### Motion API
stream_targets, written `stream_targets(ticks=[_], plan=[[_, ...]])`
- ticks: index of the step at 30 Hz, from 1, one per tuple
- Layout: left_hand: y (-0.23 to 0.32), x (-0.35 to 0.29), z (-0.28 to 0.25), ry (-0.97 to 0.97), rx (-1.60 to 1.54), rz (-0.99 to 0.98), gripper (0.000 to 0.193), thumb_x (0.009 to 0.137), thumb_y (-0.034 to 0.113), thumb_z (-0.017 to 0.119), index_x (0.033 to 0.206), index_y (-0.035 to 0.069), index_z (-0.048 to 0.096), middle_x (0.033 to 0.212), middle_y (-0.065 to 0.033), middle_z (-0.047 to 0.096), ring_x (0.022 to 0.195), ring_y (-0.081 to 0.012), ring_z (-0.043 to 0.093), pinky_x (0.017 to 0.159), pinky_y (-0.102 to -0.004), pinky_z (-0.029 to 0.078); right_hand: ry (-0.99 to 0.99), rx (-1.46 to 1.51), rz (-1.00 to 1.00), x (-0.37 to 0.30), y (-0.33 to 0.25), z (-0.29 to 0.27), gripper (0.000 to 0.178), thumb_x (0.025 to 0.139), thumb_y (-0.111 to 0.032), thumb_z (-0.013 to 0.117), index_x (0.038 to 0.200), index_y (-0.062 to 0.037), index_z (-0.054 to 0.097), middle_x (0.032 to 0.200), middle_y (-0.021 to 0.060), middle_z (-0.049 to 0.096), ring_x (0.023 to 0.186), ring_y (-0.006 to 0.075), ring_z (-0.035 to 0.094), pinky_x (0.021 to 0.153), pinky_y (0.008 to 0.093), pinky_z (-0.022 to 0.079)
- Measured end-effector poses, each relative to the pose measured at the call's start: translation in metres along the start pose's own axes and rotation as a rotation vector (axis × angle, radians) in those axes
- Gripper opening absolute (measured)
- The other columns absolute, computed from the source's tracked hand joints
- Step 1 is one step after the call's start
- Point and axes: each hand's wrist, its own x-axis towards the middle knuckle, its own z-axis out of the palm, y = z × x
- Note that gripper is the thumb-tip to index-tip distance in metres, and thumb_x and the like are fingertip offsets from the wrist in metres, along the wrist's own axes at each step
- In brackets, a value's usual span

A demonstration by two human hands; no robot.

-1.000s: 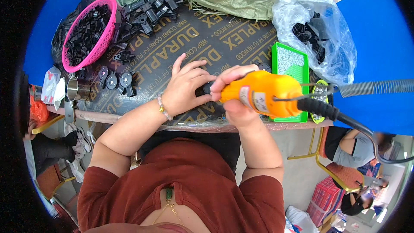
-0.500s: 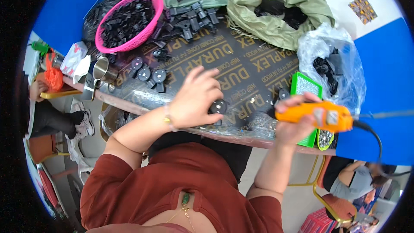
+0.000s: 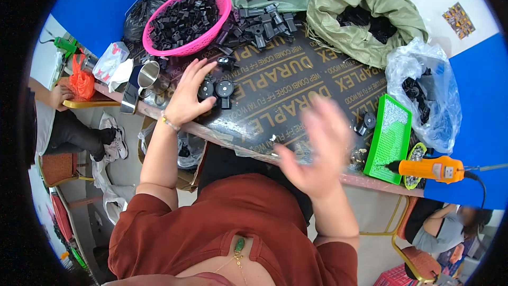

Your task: Assembling small plastic toy or device components using an electric screwdriver.

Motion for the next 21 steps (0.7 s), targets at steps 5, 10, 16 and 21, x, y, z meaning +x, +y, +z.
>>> stream_targets(ticks=[5, 10, 16, 21], plan=[[-0.007, -0.008, -0.006, -0.027, 0.008, 0.065, 0.059, 0.065, 0.023, 0.085, 0.119, 0.014, 0.062, 0.137, -0.0193, 0.044, 0.138, -0.0415, 0.034, 0.112, -0.0496, 0.033, -0.584, 0.176, 0.284, 0.022, 0.008, 0.134, 0.088, 0.074, -0.032, 0.083, 0.145, -0.0043, 0.039, 0.136, 0.0224, 0.046, 0.125, 0.0406, 0.049, 0.105, 0.0447, 0.042], [-0.012, -0.032, -0.014, -0.036, -0.113, 0.088, 0.051, 0.063, 0.012, 0.084, 0.108, 0.008, 0.060, 0.126, -0.0152, 0.048, 0.123, -0.0357, 0.046, 0.105, -0.0424, 0.038, -0.720, 0.216, 0.294, 0.037, 0.001, 0.186, 0.061, 0.073, -0.018, 0.078, 0.127, -0.0099, 0.051, 0.119, 0.0209, 0.051, 0.101, 0.0435, 0.062, 0.086, 0.0469, 0.054], [-0.014, -0.052, -0.026, 0.008, -0.108, 0.097, 0.049, 0.063, 0.007, 0.083, 0.107, 0.008, 0.061, 0.125, -0.0122, 0.055, 0.120, -0.0340, 0.050, 0.104, -0.0421, 0.040, -0.710, 0.239, 0.265, 0.035, -0.015, 0.186, 0.055, 0.072, -0.013, 0.075, 0.123, -0.0104, 0.053, 0.116, 0.0199, 0.052, 0.106, 0.0417, 0.059, 0.091, 0.0455, 0.051], [-0.020, -0.055, -0.034, -0.067, -0.202, 0.100, 0.045, 0.065, 0.007, 0.082, 0.105, 0.008, 0.062, 0.120, -0.0124, 0.054, 0.116, -0.0344, 0.051, 0.101, -0.0418, 0.042, -0.637, 0.258, 0.226, 0.033, -0.031, 0.197, 0.051, 0.071, -0.010, 0.074, 0.119, -0.0127, 0.056, 0.111, 0.0197, 0.051, 0.097, 0.0408, 0.063, 0.083, 0.0462, 0.054]])
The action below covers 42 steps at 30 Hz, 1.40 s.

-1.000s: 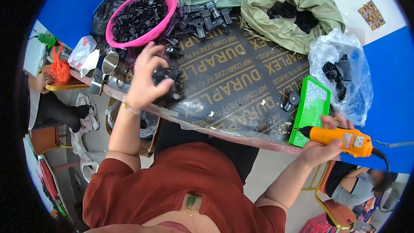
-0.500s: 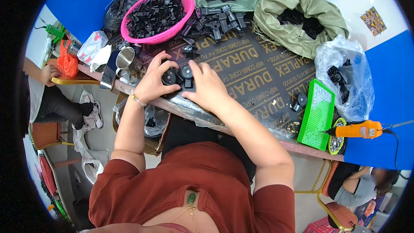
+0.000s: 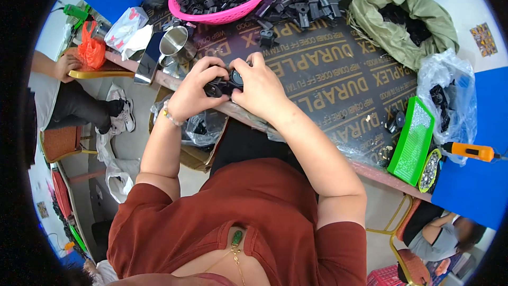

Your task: Assembling small plastic toy or device components using an electric screwdriver.

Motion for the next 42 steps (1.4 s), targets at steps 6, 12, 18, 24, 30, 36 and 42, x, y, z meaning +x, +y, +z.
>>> stream_targets(ticks=[6, 12, 18, 24, 30, 36, 42], plan=[[0.000, -0.052, -0.020, 0.157, -0.259, -0.008, 0.045, 0.064, 0.010, 0.085, 0.104, 0.008, 0.064, 0.118, -0.0127, 0.059, 0.112, -0.0283, 0.058, 0.096, -0.0396, 0.046, 0.129, 0.497, -0.084, -0.012, -0.046, 0.021, 0.038, 0.070, -0.007, 0.068, 0.108, -0.0114, 0.065, 0.116, 0.0173, 0.052, 0.104, 0.0389, 0.060, 0.090, 0.0444, 0.051], [-0.058, -0.139, -0.023, 0.412, -1.277, -0.174, 0.055, 0.071, 0.021, 0.087, 0.113, 0.009, 0.054, 0.103, -0.0119, 0.058, 0.100, -0.0276, 0.057, 0.089, -0.0393, 0.049, -0.169, 0.745, -0.161, -0.019, -0.091, 0.086, 0.035, 0.069, -0.005, 0.067, 0.104, -0.0092, 0.067, 0.113, 0.0120, 0.053, 0.102, 0.0294, 0.060, 0.088, 0.0375, 0.051], [-0.186, -0.243, 0.032, 0.771, -1.356, -1.224, 0.024, 0.089, 0.022, 0.072, 0.109, 0.017, 0.061, 0.091, 0.0020, 0.065, 0.086, -0.0136, 0.063, 0.065, -0.0290, 0.054, -1.190, 1.378, 0.721, -0.006, -0.095, 0.263, 0.034, 0.076, 0.008, 0.061, 0.109, -0.0007, 0.061, 0.095, 0.0086, 0.059, 0.082, 0.0222, 0.063, 0.072, 0.0353, 0.061], [-0.231, -0.260, 0.080, 1.006, -1.276, -1.255, 0.037, 0.083, 0.012, 0.077, 0.114, 0.018, 0.057, 0.111, -0.0001, 0.064, 0.106, -0.0226, 0.059, 0.081, -0.0448, 0.051, -0.648, 1.389, 1.059, -0.007, -0.041, 0.329, 0.010, 0.075, 0.006, 0.062, 0.079, -0.0039, 0.061, 0.076, 0.0065, 0.057, 0.063, 0.0192, 0.061, 0.059, 0.0304, 0.060], [-0.227, -0.267, 0.109, 1.035, -1.366, -1.354, 0.036, 0.080, 0.012, 0.080, 0.107, 0.021, 0.057, 0.101, -0.0003, 0.065, 0.089, -0.0226, 0.062, 0.065, -0.0408, 0.048, -0.839, 1.349, 1.346, 0.009, -0.008, 0.294, 0.015, 0.076, 0.000, 0.064, 0.087, -0.0072, 0.058, 0.083, 0.0045, 0.057, 0.070, 0.0199, 0.061, 0.056, 0.0279, 0.057], [-0.194, -0.222, 0.107, 0.995, -1.148, -1.682, 0.058, 0.077, 0.016, 0.084, 0.127, 0.022, 0.055, 0.119, -0.0083, 0.064, 0.114, -0.0310, 0.058, 0.088, -0.0541, 0.047, -0.324, 1.133, 0.973, 0.005, 0.005, 0.325, 0.084, 0.081, -0.006, 0.074, 0.152, -0.0046, 0.029, 0.129, 0.0182, 0.056, 0.115, 0.0275, 0.058, 0.092, 0.0421, 0.053], [-0.193, -0.225, 0.117, 0.872, -1.664, -1.216, 0.052, 0.096, 0.050, 0.055, 0.124, 0.007, 0.063, 0.123, -0.0158, 0.066, 0.106, -0.0357, 0.065, 0.095, -0.0537, 0.051, -0.438, 0.599, 0.486, -0.002, -0.027, 0.271, 0.069, 0.076, -0.017, 0.076, 0.137, 0.0024, 0.052, 0.130, 0.0232, 0.060, 0.121, 0.0341, 0.058, 0.103, 0.0380, 0.046]])
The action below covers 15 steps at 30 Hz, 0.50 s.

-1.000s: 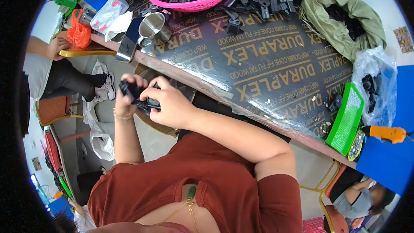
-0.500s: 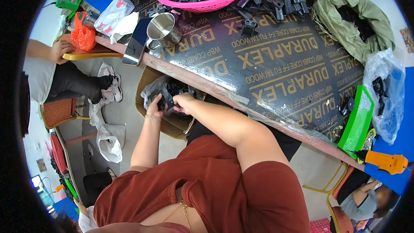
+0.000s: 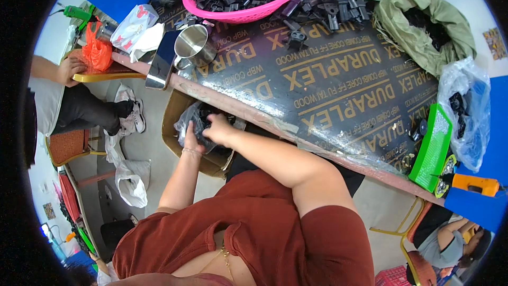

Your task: Assembling small plastic toy or device components using an electric screwdriver.

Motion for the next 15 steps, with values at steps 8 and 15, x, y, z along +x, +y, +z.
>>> stream_targets(ticks=[8, 15], plan=[[0.009, -0.017, 0.039, 0.158, 0.379, 0.239, 0.065, 0.094, 0.016, 0.057, 0.154, 0.011, 0.030, 0.152, -0.0131, 0.039, 0.129, -0.0301, 0.049, 0.101, -0.0440, 0.048, 0.514, -0.402, -0.794, -0.143, -0.153, -0.178, 0.010, 0.081, -0.011, 0.071, 0.086, -0.0051, 0.067, 0.083, 0.0112, 0.064, 0.078, 0.0293, 0.064, 0.072, 0.0396, 0.053], [-0.004, -0.013, 0.050, 0.037, 0.388, 0.167, 0.056, 0.093, 0.015, 0.056, 0.147, 0.010, 0.043, 0.143, -0.0104, 0.049, 0.126, -0.0240, 0.050, 0.101, -0.0391, 0.045, 0.709, -0.397, -0.565, -0.103, -0.102, -0.291, 0.028, 0.084, -0.016, 0.074, 0.108, -0.0021, 0.068, 0.113, 0.0136, 0.063, 0.084, 0.0220, 0.067, 0.073, 0.0313, 0.055]])
